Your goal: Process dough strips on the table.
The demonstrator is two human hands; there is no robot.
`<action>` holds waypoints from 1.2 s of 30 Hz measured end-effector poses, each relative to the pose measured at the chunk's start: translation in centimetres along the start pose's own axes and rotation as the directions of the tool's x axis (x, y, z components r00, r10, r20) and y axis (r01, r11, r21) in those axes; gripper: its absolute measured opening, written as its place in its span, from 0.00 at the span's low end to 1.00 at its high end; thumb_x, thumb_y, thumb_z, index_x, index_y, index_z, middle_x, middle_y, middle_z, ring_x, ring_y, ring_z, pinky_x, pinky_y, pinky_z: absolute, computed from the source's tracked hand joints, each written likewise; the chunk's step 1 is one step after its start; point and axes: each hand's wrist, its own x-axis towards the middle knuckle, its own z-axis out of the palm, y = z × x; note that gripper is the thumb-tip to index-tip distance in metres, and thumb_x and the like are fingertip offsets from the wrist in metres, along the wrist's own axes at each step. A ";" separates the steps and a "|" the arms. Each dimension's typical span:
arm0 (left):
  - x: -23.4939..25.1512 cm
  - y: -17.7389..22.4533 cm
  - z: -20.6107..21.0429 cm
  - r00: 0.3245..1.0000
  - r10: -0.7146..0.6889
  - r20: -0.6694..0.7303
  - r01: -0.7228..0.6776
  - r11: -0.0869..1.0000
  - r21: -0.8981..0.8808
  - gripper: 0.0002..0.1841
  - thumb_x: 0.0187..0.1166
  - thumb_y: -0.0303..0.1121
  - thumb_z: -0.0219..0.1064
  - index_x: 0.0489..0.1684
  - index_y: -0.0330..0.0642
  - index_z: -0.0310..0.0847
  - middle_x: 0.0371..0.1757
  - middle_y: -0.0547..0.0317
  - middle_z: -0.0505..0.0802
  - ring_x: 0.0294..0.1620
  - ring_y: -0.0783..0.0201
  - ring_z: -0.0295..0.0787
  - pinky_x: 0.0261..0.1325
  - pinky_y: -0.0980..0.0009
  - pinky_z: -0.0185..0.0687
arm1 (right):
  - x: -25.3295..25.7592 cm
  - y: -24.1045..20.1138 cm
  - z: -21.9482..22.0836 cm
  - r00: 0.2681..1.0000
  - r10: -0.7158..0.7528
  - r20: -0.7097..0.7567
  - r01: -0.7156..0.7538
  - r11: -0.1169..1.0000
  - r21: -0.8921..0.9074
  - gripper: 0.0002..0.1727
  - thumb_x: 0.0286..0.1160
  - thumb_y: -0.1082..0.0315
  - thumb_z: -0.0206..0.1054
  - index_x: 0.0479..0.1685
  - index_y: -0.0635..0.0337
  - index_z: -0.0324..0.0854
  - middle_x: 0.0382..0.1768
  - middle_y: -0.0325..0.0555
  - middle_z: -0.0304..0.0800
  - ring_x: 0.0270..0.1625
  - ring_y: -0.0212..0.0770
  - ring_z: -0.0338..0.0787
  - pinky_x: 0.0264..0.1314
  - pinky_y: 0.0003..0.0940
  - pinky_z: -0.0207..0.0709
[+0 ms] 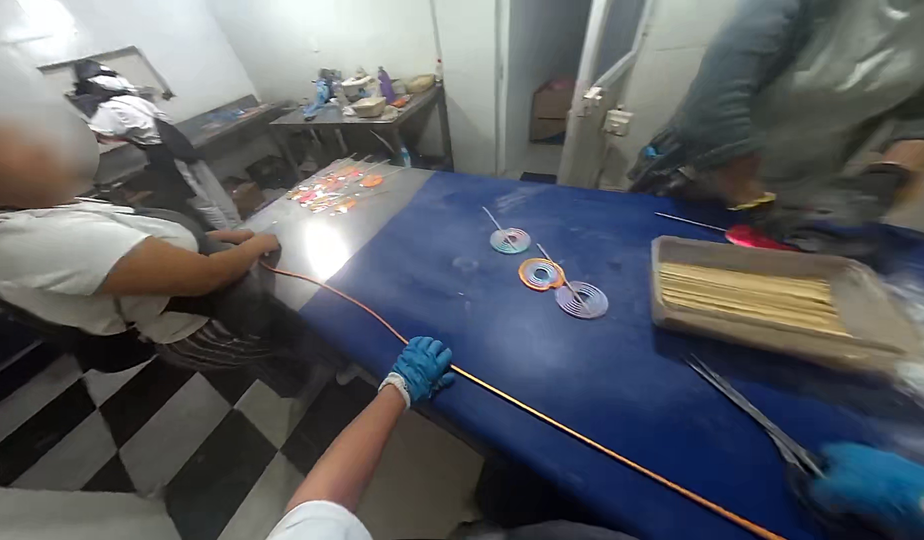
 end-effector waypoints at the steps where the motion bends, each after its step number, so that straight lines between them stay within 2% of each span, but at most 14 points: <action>1: 0.3 2.4 0.1 0.999 0.021 -0.030 -0.022 0.999 -0.028 0.34 0.87 0.62 0.48 0.77 0.46 0.78 0.75 0.42 0.85 0.80 0.40 0.77 0.84 0.40 0.65 | 0.0 1.1 -0.2 0.997 -0.071 0.029 0.066 0.986 0.150 0.29 0.73 0.48 0.73 0.52 0.71 0.87 0.53 0.73 0.90 0.57 0.68 0.89 0.60 0.70 0.79; 3: 0.9 7.3 0.3 0.996 0.052 -0.076 -0.059 0.994 -0.093 0.34 0.86 0.62 0.49 0.77 0.48 0.78 0.75 0.43 0.85 0.80 0.41 0.78 0.85 0.41 0.65 | -0.9 2.2 1.3 0.984 -0.175 0.005 0.149 0.850 0.505 0.20 0.81 0.58 0.66 0.57 0.69 0.85 0.47 0.61 0.88 0.44 0.51 0.85 0.49 0.52 0.80; 5: 1.9 11.7 -0.2 0.998 0.039 -0.058 -0.049 0.980 -0.190 0.34 0.83 0.64 0.52 0.77 0.50 0.79 0.76 0.44 0.85 0.81 0.42 0.76 0.87 0.41 0.61 | -1.5 1.8 4.8 0.958 -0.281 -0.060 0.238 0.656 0.716 0.17 0.74 0.62 0.66 0.58 0.59 0.86 0.41 0.46 0.91 0.34 0.37 0.85 0.36 0.37 0.80; 9: 4.2 17.8 -2.1 0.994 0.090 0.067 -0.061 0.936 -0.347 0.29 0.81 0.60 0.58 0.75 0.56 0.81 0.76 0.47 0.84 0.83 0.43 0.73 0.88 0.40 0.57 | -6.2 -0.2 12.9 0.848 -0.523 -0.085 0.426 0.577 0.697 0.25 0.64 0.53 0.77 0.59 0.56 0.87 0.41 0.44 0.93 0.40 0.39 0.90 0.46 0.42 0.85; 11: 5.1 19.6 -2.3 0.987 0.134 0.089 -0.094 0.929 -0.357 0.25 0.82 0.54 0.60 0.73 0.57 0.83 0.76 0.48 0.85 0.83 0.43 0.73 0.88 0.40 0.58 | -9.7 -0.6 14.6 0.776 -0.631 0.028 0.483 0.622 0.616 0.20 0.77 0.63 0.69 0.65 0.62 0.81 0.50 0.54 0.91 0.50 0.48 0.91 0.57 0.50 0.83; 13: 5.7 20.7 -2.1 0.986 0.153 0.069 -0.122 0.936 -0.329 0.20 0.84 0.49 0.58 0.67 0.54 0.86 0.74 0.49 0.87 0.82 0.44 0.75 0.87 0.42 0.61 | -16.2 -2.4 11.8 0.797 -0.574 0.188 0.432 0.760 0.487 0.19 0.85 0.75 0.58 0.72 0.72 0.76 0.61 0.71 0.87 0.65 0.63 0.87 0.72 0.59 0.74; 16: 6.2 20.6 -1.8 0.981 0.193 0.027 -0.177 0.942 -0.286 0.19 0.88 0.45 0.54 0.60 0.48 0.88 0.71 0.49 0.88 0.80 0.44 0.77 0.86 0.44 0.64 | -19.6 -4.0 9.7 0.820 -0.480 0.312 0.304 0.827 0.473 0.24 0.86 0.81 0.49 0.80 0.76 0.69 0.72 0.75 0.78 0.76 0.63 0.79 0.82 0.54 0.66; 18: 6.3 19.6 -1.5 0.973 0.230 0.012 -0.213 0.921 -0.326 0.19 0.88 0.44 0.54 0.59 0.45 0.88 0.71 0.48 0.89 0.80 0.44 0.78 0.86 0.44 0.64 | -16.9 -3.9 11.7 0.786 -0.554 0.274 0.293 0.724 0.624 0.22 0.92 0.74 0.48 0.78 0.73 0.70 0.69 0.67 0.82 0.71 0.52 0.82 0.79 0.45 0.70; 21: 6.0 18.3 -1.6 0.960 0.279 0.018 -0.248 0.877 -0.412 0.19 0.87 0.46 0.56 0.59 0.45 0.88 0.69 0.48 0.90 0.79 0.45 0.78 0.85 0.45 0.65 | -11.0 -6.5 16.1 0.737 -0.655 0.166 0.176 0.424 0.889 0.22 0.94 0.51 0.46 0.65 0.53 0.79 0.49 0.34 0.87 0.50 0.24 0.84 0.58 0.24 0.79; 23: 5.5 17.8 -1.9 0.949 0.313 0.022 -0.275 0.863 -0.423 0.19 0.87 0.46 0.57 0.58 0.45 0.89 0.67 0.48 0.90 0.78 0.45 0.79 0.84 0.45 0.66 | -8.5 -10.4 17.2 0.728 -0.671 0.144 0.038 0.248 0.968 0.23 0.90 0.42 0.48 0.56 0.47 0.80 0.37 0.27 0.86 0.37 0.21 0.83 0.45 0.20 0.80; 29: 4.1 16.2 -0.2 0.946 0.301 -0.119 -0.323 0.872 -0.369 0.17 0.85 0.46 0.59 0.53 0.48 0.91 0.65 0.53 0.93 0.76 0.50 0.82 0.86 0.48 0.66 | -5.0 -16.3 19.4 0.873 -0.488 0.023 0.288 0.552 0.782 0.23 0.87 0.52 0.61 0.48 0.67 0.87 0.40 0.49 0.92 0.43 0.39 0.88 0.57 0.41 0.79; 32: 3.7 15.5 0.3 0.952 0.283 -0.117 -0.306 0.877 -0.371 0.23 0.81 0.55 0.62 0.64 0.53 0.87 0.70 0.56 0.90 0.80 0.52 0.79 0.89 0.47 0.61 | -5.9 -15.6 18.9 0.853 -0.522 -0.027 0.253 0.368 0.895 0.24 0.78 0.44 0.67 0.49 0.59 0.85 0.33 0.34 0.90 0.36 0.27 0.87 0.47 0.28 0.81; 34: 3.4 15.7 0.3 0.958 0.275 -0.086 -0.287 0.891 -0.352 0.31 0.77 0.61 0.64 0.74 0.55 0.82 0.75 0.54 0.87 0.83 0.49 0.75 0.91 0.43 0.56 | -6.3 -14.1 17.1 0.770 -0.638 -0.004 0.196 0.231 0.953 0.43 0.65 0.25 0.68 0.64 0.54 0.79 0.37 0.32 0.90 0.38 0.27 0.87 0.46 0.27 0.82; 36: 3.2 16.5 0.1 0.968 0.249 -0.035 -0.246 0.913 -0.325 0.36 0.74 0.65 0.64 0.79 0.55 0.78 0.78 0.52 0.84 0.85 0.48 0.72 0.91 0.40 0.52 | -6.5 -12.1 14.0 0.784 -0.620 0.033 0.209 0.313 0.927 0.49 0.65 0.21 0.62 0.73 0.53 0.74 0.40 0.35 0.87 0.38 0.30 0.85 0.43 0.29 0.81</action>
